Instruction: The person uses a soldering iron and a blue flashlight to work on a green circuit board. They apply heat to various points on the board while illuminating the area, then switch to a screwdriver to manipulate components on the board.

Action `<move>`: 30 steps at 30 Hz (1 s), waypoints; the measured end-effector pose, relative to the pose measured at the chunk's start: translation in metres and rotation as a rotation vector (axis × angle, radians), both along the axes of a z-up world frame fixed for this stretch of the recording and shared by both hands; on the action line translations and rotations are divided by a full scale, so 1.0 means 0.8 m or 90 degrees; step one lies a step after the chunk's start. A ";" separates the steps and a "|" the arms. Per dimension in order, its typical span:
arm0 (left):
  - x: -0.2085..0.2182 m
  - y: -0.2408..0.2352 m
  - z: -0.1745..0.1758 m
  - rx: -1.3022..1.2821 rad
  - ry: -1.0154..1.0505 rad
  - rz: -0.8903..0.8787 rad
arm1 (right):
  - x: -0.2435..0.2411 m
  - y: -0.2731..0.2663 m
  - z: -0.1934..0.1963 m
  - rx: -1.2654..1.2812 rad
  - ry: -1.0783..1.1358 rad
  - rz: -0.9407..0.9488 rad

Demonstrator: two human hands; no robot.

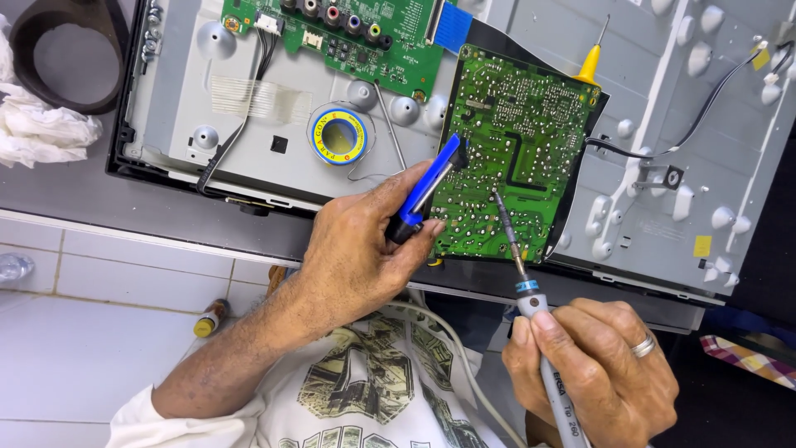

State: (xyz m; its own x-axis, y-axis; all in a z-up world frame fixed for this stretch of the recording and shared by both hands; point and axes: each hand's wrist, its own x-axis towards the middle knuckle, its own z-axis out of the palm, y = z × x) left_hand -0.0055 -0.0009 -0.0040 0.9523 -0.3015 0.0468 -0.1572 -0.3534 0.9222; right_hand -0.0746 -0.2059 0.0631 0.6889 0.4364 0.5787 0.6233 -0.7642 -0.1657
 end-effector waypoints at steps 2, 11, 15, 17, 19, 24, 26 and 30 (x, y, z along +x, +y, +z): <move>0.000 -0.001 -0.001 0.005 0.003 0.005 | -0.001 -0.017 -0.010 0.004 -0.035 0.007; -0.001 -0.003 -0.001 0.012 0.002 0.011 | -0.002 -0.118 -0.036 0.201 0.218 0.063; 0.000 -0.004 0.002 -0.001 0.012 0.014 | -0.005 -0.084 -0.091 0.585 0.066 -0.076; 0.000 -0.004 0.002 0.004 0.014 0.012 | 0.001 -0.078 -0.095 0.614 0.060 -0.085; 0.000 -0.004 0.005 0.007 0.017 0.010 | 0.004 -0.075 -0.097 0.643 0.054 -0.095; 0.001 -0.005 0.008 -0.016 0.035 0.013 | 0.008 -0.080 -0.108 0.692 0.079 -0.100; 0.001 -0.006 0.008 -0.016 0.036 0.013 | 0.007 -0.083 -0.112 0.703 0.084 -0.104; 0.002 -0.007 0.011 -0.029 0.051 0.012 | 0.010 -0.079 -0.115 0.769 0.105 -0.120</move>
